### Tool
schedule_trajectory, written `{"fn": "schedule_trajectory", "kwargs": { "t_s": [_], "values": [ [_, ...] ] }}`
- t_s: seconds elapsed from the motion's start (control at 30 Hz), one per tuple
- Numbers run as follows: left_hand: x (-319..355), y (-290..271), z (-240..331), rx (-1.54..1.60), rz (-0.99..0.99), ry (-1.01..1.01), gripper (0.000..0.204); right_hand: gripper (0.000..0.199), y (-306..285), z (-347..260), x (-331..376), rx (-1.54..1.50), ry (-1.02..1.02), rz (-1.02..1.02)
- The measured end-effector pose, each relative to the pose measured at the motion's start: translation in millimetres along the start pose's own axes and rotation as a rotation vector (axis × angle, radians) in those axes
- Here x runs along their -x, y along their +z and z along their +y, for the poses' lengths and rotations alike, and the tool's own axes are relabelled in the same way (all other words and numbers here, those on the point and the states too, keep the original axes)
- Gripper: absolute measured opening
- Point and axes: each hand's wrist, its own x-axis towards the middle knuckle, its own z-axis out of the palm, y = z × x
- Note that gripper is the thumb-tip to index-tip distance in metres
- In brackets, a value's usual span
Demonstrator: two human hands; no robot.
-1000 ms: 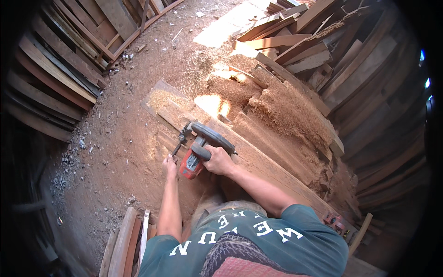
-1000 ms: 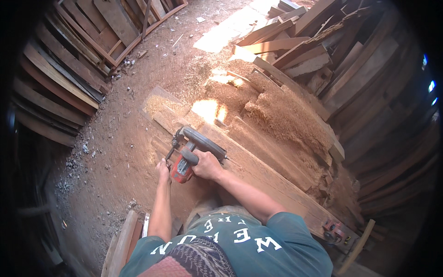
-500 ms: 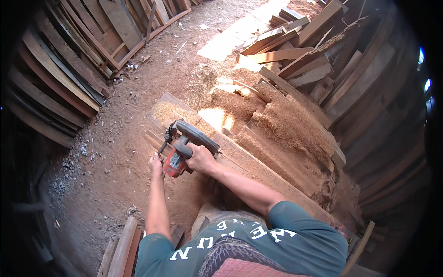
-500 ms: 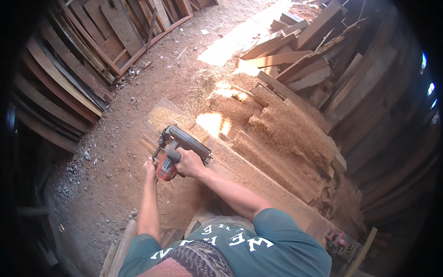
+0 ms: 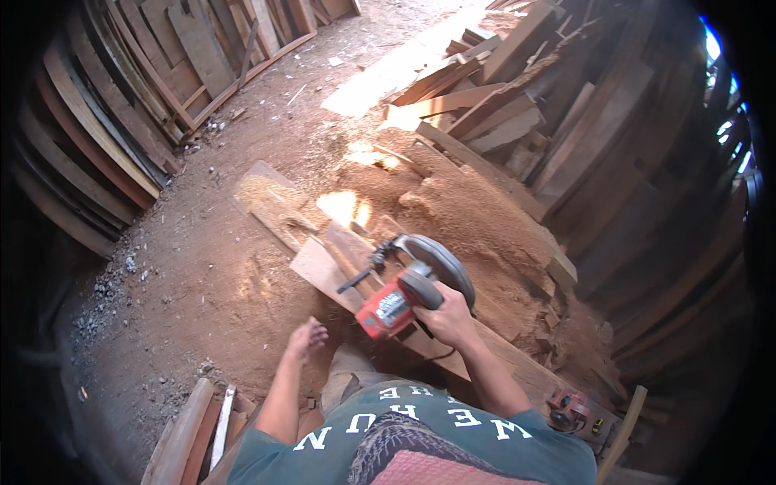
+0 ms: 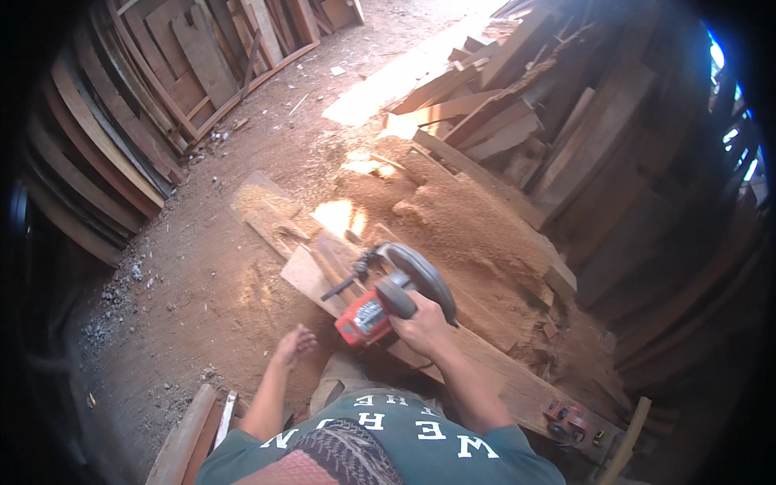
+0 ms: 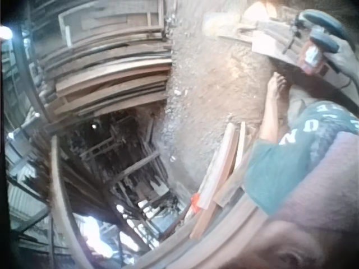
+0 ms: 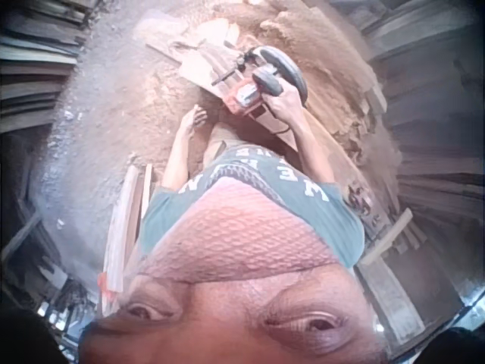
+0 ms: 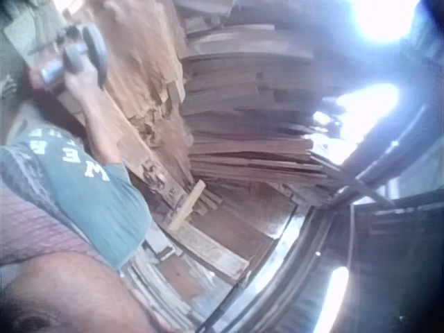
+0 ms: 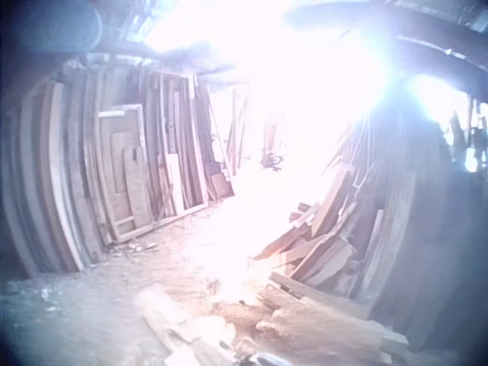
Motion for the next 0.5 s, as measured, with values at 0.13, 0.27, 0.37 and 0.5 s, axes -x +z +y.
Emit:
{"fn": "schedule_trajectory", "kwargs": {
  "t_s": [0.13,0.27,0.37,0.5],
  "values": [
    [30,121,-94,0.041,-0.149,-0.234,0.088,0.035,-84,66,92,-0.026,0.121,0.203],
    [25,205,-154,0.147,-0.018,-0.213,0.085,0.035,-164,123,178,-0.102,0.184,0.350],
    [20,244,-161,0.270,-0.158,-0.014,0.076,0.033,-206,164,239,-0.056,0.205,0.500],
    [3,257,-163,0.368,-0.111,0.103,0.083,0.032,-247,202,305,-0.093,0.336,0.608]
  ]
}}
